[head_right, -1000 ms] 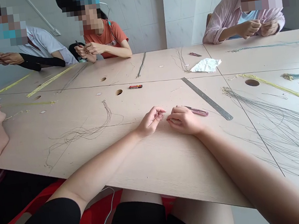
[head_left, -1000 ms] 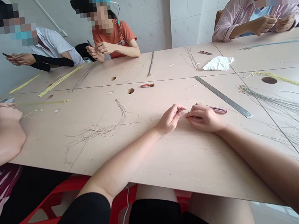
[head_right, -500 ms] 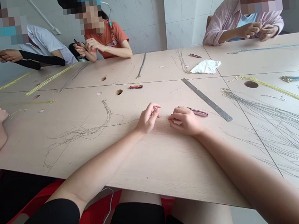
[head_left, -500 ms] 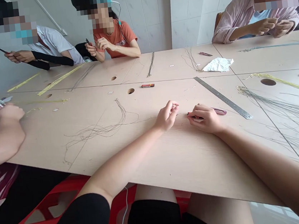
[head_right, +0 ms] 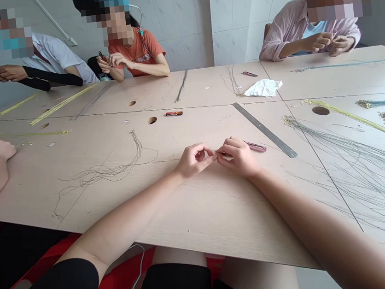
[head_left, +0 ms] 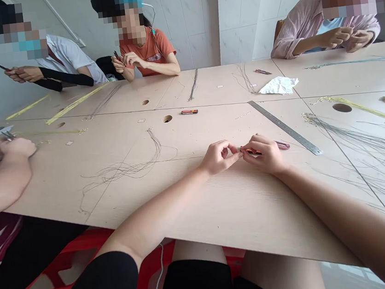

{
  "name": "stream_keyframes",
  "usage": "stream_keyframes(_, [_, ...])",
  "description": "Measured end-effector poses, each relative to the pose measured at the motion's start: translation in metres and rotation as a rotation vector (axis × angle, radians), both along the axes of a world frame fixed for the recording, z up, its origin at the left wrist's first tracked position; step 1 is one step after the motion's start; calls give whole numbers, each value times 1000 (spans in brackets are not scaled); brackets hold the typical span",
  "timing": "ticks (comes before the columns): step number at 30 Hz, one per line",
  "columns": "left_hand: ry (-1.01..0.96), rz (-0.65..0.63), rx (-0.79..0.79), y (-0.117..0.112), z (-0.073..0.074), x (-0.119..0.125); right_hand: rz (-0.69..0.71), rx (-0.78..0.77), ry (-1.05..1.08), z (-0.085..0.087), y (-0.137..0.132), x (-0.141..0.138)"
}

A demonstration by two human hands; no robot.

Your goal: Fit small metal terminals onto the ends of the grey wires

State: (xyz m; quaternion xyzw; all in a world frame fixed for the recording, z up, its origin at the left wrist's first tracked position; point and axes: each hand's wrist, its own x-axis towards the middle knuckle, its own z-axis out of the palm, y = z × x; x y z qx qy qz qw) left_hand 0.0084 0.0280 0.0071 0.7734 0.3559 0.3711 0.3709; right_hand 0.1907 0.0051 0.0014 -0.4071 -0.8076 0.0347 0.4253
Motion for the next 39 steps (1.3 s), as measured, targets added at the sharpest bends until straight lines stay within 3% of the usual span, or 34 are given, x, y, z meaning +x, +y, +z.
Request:
stream_keyframes(14, [-73, 48, -165, 2, -3, 2, 43, 184, 21, -1, 3, -1])
stream_keyframes(19, [-82, 61, -220, 3, -4, 1, -25, 130, 50, -2, 4, 1])
stream_keyframes(25, [-98, 100, -215, 7, -7, 1, -251, 80, 106, -6, 11, 7])
stream_keyframes(30, [-106, 141, -228, 11, -12, 0, -393, -50, -25, -5, 12, 16])
stream_keyframes(34, [-109, 151, -239, 12, -13, -1, -399, -142, -178, -5, 12, 19])
stream_keyframes(39, [-111, 155, -245, 13, -14, 0, -325, -134, -293, -3, 9, 20])
